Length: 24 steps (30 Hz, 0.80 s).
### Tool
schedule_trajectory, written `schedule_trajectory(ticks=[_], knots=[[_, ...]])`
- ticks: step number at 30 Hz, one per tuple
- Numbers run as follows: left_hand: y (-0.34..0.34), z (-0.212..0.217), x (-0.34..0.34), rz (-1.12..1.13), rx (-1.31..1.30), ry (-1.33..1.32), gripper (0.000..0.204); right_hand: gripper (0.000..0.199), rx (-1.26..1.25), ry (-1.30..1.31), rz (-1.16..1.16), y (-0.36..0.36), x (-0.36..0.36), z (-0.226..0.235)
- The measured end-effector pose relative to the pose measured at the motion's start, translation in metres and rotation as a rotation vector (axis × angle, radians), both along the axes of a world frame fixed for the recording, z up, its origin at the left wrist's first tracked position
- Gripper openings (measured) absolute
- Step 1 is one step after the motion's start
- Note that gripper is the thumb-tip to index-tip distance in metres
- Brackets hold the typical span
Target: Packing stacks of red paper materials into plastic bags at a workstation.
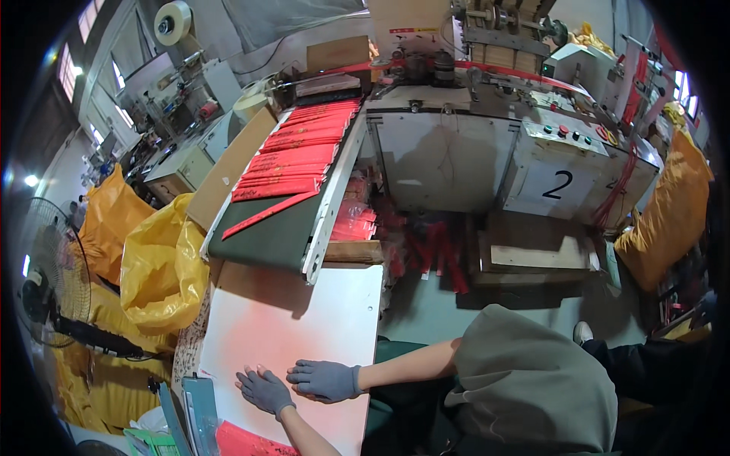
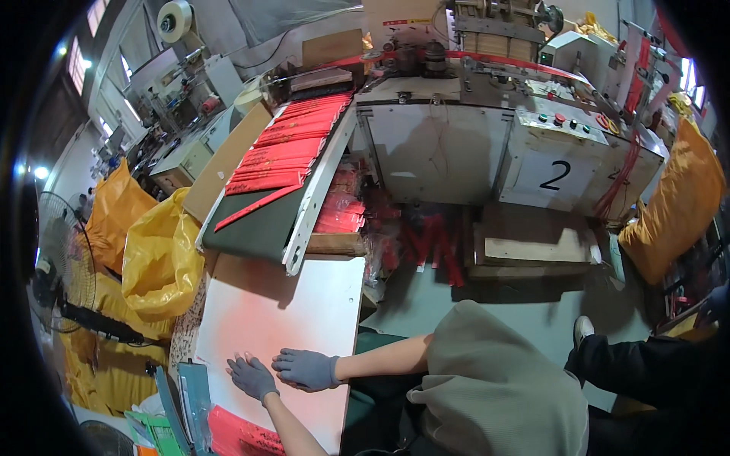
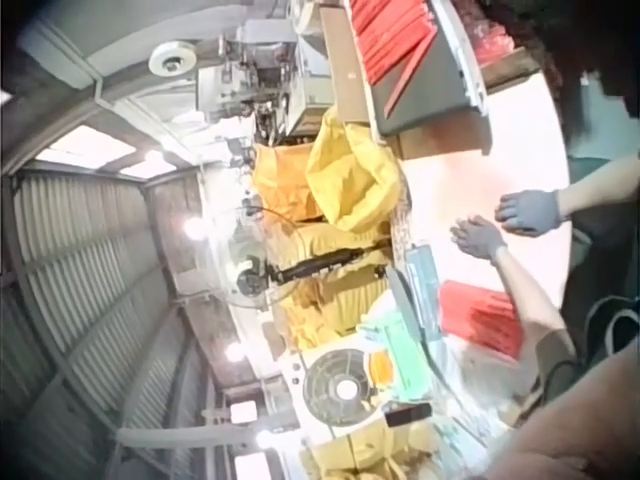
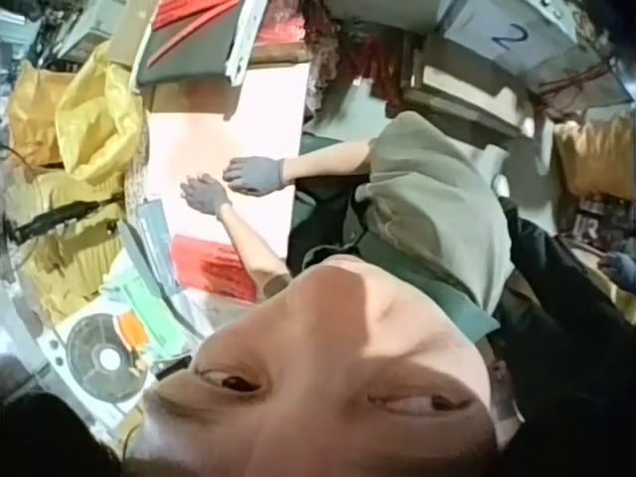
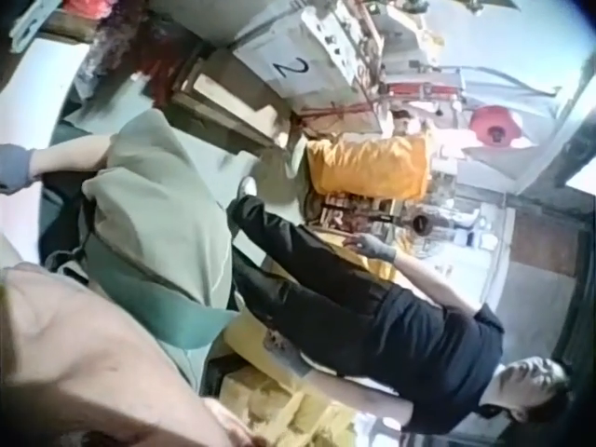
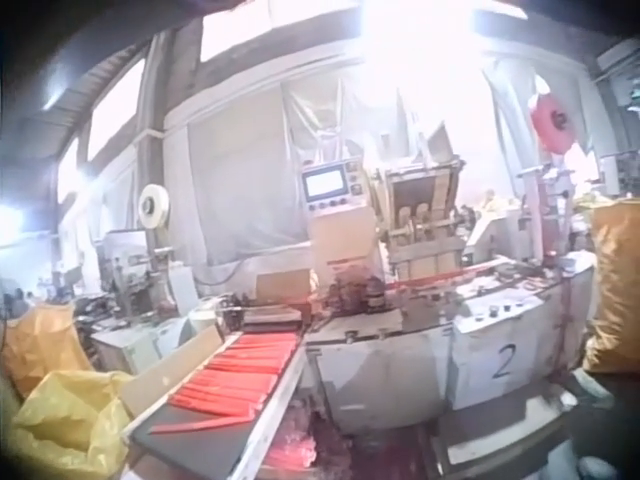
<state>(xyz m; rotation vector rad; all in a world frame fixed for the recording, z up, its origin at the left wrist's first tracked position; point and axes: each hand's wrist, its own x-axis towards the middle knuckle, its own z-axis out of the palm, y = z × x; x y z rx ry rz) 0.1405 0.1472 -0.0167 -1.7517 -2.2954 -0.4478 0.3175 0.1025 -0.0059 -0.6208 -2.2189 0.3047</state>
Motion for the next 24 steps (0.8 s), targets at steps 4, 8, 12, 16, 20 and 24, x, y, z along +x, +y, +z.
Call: schedule_trajectory(ticks=[4,8,12,16,20,24], knots=[[0.000,-0.001,0.000,0.053,-0.013,0.015,0.047,0.015,0.020,0.065,-0.004,-0.003,-0.009,0.002],[-0.001,0.002,0.000,0.059,-0.017,-0.029,0.048,0.022,-0.034,-0.029,0.033,-0.001,-0.016,-0.001],[-0.001,-0.003,-0.005,0.043,0.025,-0.100,0.047,0.023,-0.058,-0.025,0.019,-0.003,-0.019,0.000],[-0.001,-0.001,-0.005,0.046,0.041,-0.087,0.046,0.019,-0.004,0.023,-0.002,-0.003,-0.022,0.002],[-0.003,0.002,-0.005,0.025,0.081,-0.165,0.046,0.023,0.004,-0.003,0.017,-0.002,-0.022,0.002],[-0.003,-0.002,-0.009,0.030,0.119,-0.183,0.047,0.025,-0.079,-0.040,0.065,-0.002,-0.025,0.002]])
